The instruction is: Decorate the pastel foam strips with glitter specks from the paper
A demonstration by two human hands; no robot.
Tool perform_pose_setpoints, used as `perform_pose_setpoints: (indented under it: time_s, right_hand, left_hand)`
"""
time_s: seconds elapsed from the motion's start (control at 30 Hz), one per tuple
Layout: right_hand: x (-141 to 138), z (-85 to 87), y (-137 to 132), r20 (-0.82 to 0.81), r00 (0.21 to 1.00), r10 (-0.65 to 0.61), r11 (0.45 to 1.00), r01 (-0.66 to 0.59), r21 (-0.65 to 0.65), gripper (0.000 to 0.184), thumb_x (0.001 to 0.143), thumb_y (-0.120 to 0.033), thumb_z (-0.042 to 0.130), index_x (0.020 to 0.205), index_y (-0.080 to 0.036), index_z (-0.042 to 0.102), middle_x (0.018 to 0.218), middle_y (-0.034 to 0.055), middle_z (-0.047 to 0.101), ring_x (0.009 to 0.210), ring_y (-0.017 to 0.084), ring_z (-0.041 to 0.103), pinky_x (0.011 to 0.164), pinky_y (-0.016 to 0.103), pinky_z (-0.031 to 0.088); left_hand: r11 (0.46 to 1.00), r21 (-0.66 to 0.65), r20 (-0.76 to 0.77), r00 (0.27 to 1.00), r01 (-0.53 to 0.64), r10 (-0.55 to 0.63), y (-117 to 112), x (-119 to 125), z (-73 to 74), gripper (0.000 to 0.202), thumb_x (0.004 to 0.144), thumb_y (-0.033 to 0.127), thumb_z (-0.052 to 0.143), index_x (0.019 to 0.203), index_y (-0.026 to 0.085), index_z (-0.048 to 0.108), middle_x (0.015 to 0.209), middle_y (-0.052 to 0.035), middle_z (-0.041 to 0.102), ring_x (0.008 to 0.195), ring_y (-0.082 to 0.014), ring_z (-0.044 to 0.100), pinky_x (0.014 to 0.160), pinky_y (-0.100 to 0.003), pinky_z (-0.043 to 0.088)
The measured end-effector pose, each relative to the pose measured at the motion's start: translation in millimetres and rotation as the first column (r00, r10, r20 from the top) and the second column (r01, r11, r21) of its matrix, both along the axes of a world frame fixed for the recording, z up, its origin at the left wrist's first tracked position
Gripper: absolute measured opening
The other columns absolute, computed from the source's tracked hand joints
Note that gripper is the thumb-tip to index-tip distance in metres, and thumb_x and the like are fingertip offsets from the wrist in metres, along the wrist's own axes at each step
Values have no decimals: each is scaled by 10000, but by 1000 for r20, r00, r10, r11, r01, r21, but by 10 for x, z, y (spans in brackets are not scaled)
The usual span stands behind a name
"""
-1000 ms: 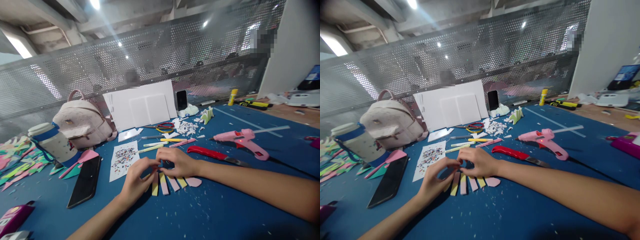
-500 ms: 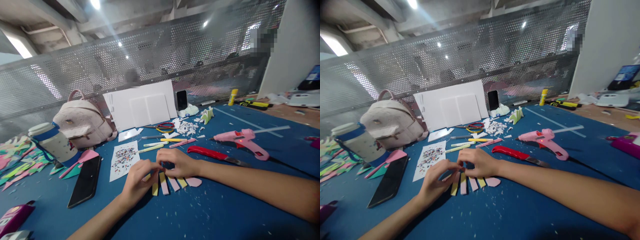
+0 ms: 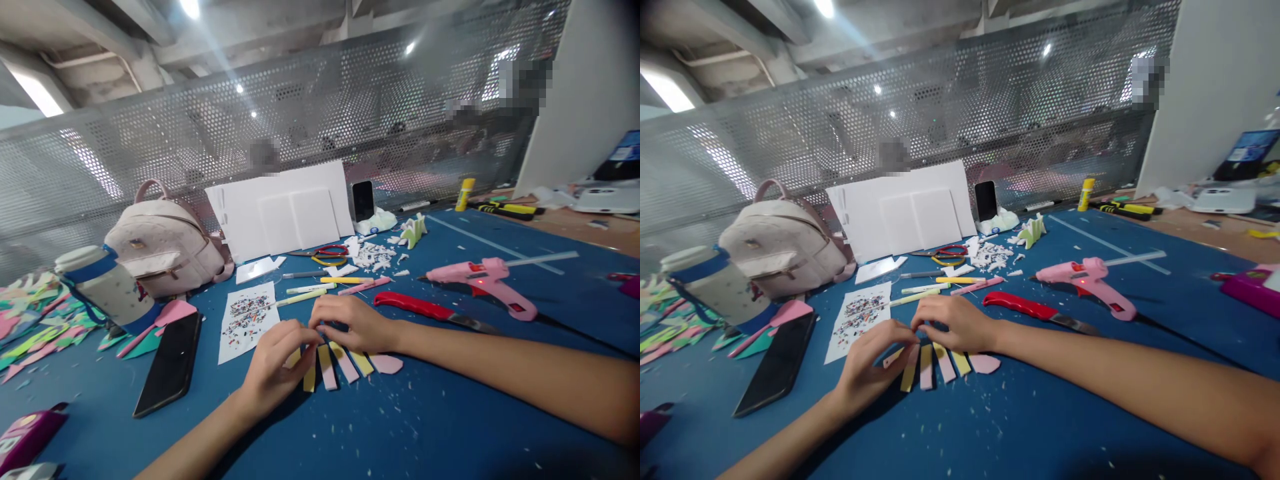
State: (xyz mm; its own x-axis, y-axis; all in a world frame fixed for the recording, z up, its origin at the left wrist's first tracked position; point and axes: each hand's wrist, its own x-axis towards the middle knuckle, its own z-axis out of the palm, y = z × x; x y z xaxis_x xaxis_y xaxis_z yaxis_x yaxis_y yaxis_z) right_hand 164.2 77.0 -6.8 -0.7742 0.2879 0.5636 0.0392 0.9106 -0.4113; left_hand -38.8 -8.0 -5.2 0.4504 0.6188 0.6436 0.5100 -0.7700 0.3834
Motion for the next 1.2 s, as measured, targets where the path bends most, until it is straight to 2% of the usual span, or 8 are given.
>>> perform_pose_setpoints:
  time_s: [0.27,0.4,0.5,0.67,0.8,1.0,1.2]
  right_hand:
    - [2,-12,5,-6,1000,8,1000,-8,16,46,916,-204,582,941,-179,612,874,34,616,830,158,557,713,265,418]
    - [-1,-13,12,-3,1000,-9,1000,9,15,106,967,-212,525,938,-175,620,886,41,630,854,161,567,738,270,416]
    - [-9,-4,10,-13,999,-46,999,46,15,162,994,-228,492,933,-169,629,873,44,631,836,162,561,736,273,412]
    - [-17,14,-4,-45,995,-92,995,93,22,172,997,-218,478,926,-168,626,872,44,629,833,166,551,750,279,413]
    - [-21,14,-8,-63,989,-132,990,134,31,153,982,-189,470,912,-176,605,885,43,633,855,175,549,781,294,420]
    - [-27,0,-5,-83,979,-184,981,189,48,149,951,-141,452,920,-188,589,884,40,635,891,186,546,801,307,425]
    - [-13,-21,-6,-92,967,-236,970,240,38,129,926,-133,464,920,-194,578,876,41,614,868,188,540,778,304,419]
  left_hand:
    - [996,5,43,996,-84,84,40,-18,15,167,903,51,558,966,198,607,839,-30,647,759,-144,606,686,-246,464]
    - [996,3,44,995,-94,94,56,-24,43,178,894,36,557,964,191,609,829,-25,640,747,-136,596,680,-239,464]
    - [998,20,42,997,-66,65,45,-25,57,188,885,25,559,964,188,607,832,-33,639,758,-144,599,682,-248,469]
    - [1000,8,54,998,26,-26,2,-13,78,230,873,-5,561,979,195,601,940,-61,671,923,-169,645,794,-267,499]
    - [994,-47,37,995,94,-92,-31,-3,62,261,883,-6,553,1031,202,603,933,-53,680,856,-148,653,757,-243,505]
    - [998,-65,14,1000,13,-12,-5,-20,31,200,908,44,535,1004,201,611,829,-24,611,722,-126,578,656,-224,459]
    - [994,-93,51,997,-55,60,35,-38,41,198,895,50,521,1007,191,603,846,-26,608,745,-132,580,682,-229,465]
